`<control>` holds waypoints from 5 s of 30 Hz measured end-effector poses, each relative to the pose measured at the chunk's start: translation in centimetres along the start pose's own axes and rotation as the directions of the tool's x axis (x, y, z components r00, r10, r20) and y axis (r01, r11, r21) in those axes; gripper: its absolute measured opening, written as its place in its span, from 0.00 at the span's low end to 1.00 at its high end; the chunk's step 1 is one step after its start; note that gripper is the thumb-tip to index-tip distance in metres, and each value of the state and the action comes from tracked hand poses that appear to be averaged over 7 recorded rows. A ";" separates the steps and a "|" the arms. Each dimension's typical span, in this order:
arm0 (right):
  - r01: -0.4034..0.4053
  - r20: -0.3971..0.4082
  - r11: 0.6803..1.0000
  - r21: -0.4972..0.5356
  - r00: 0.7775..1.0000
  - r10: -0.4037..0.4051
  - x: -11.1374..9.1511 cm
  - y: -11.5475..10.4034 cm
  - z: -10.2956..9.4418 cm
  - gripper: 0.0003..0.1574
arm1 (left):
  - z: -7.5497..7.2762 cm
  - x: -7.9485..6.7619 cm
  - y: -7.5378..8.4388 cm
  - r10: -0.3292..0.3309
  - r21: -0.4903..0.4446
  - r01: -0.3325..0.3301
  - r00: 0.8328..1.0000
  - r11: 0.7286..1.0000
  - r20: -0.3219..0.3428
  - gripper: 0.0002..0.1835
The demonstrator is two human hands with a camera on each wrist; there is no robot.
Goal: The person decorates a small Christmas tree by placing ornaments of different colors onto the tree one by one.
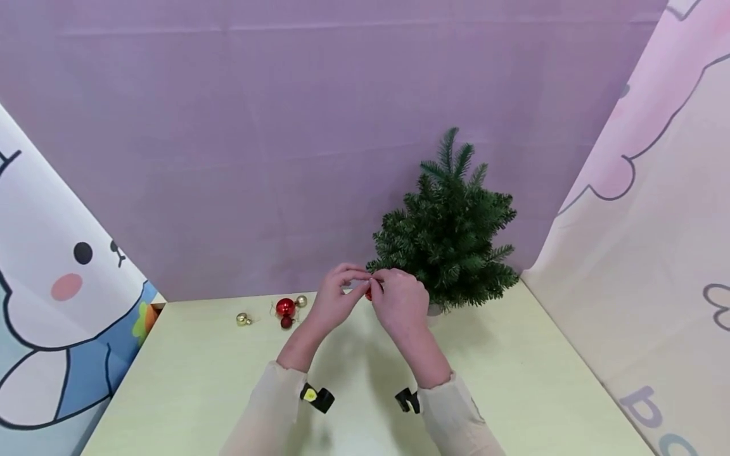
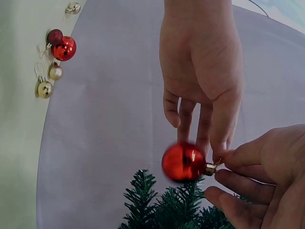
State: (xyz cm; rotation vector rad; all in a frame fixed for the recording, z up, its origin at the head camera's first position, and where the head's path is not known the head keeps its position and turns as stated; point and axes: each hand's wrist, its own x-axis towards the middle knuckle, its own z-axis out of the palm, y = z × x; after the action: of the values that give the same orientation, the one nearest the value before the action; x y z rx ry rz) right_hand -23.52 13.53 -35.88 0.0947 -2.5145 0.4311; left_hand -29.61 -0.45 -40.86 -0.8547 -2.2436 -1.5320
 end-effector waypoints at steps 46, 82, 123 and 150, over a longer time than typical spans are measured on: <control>0.007 -0.317 0.992 -0.127 0.947 -0.048 1.5 2.0 -1.7 0.08 | 1.4 4.4 2.7 0.015 0.018 -0.016 0.999 1.000 0.032 0.08; 0.046 -0.192 0.999 -0.024 0.980 -0.050 1.0 2.2 -2.3 0.08 | 0.2 3.5 4.4 -0.009 0.046 0.004 0.995 0.999 0.099 0.08; -0.042 -0.157 0.994 -0.102 0.987 0.026 1.5 3.0 -1.0 0.07 | 3.4 4.3 2.7 -0.132 0.120 0.131 0.991 0.984 -0.001 0.08; 0.411 -0.427 0.903 0.127 0.844 -0.324 3.2 5.0 -12.7 0.10 | 3.9 1.2 1.6 -0.126 0.062 0.137 0.980 0.989 -0.156 0.08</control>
State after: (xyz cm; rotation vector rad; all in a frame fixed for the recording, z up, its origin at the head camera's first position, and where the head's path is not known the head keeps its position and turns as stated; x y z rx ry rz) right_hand -20.19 22.46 -25.59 0.5189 -1.9798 0.5015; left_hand -29.18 3.87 -40.53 -0.5593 -2.2683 -1.5058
